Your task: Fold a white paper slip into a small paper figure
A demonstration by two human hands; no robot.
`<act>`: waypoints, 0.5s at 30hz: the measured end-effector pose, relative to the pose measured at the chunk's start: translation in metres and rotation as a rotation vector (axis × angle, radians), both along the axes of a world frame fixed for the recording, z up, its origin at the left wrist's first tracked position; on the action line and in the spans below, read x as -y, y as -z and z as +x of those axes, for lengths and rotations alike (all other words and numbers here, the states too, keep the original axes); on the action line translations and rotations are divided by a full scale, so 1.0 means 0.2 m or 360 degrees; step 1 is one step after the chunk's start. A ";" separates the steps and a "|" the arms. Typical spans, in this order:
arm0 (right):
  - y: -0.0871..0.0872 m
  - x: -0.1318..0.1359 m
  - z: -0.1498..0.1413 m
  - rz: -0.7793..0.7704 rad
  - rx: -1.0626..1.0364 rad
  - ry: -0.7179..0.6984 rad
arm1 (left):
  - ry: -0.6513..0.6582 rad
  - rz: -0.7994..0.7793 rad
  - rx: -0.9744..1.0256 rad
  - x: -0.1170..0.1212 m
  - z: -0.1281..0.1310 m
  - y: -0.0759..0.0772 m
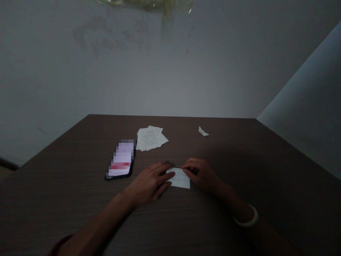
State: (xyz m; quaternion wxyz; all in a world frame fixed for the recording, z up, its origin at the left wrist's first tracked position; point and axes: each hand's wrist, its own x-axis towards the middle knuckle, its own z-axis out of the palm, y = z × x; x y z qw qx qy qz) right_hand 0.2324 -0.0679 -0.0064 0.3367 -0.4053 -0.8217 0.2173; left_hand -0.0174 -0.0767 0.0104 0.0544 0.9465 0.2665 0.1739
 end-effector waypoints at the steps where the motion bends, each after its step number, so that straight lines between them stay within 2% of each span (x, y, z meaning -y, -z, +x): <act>1: 0.00 0.00 0.00 0.0004 -0.0004 -0.0009 | 0.0003 0.0004 -0.0002 0.00 0.00 0.00; 15: -0.02 0.01 0.01 0.0009 0.0071 -0.0005 | 0.0026 0.0019 0.0048 0.00 0.00 0.01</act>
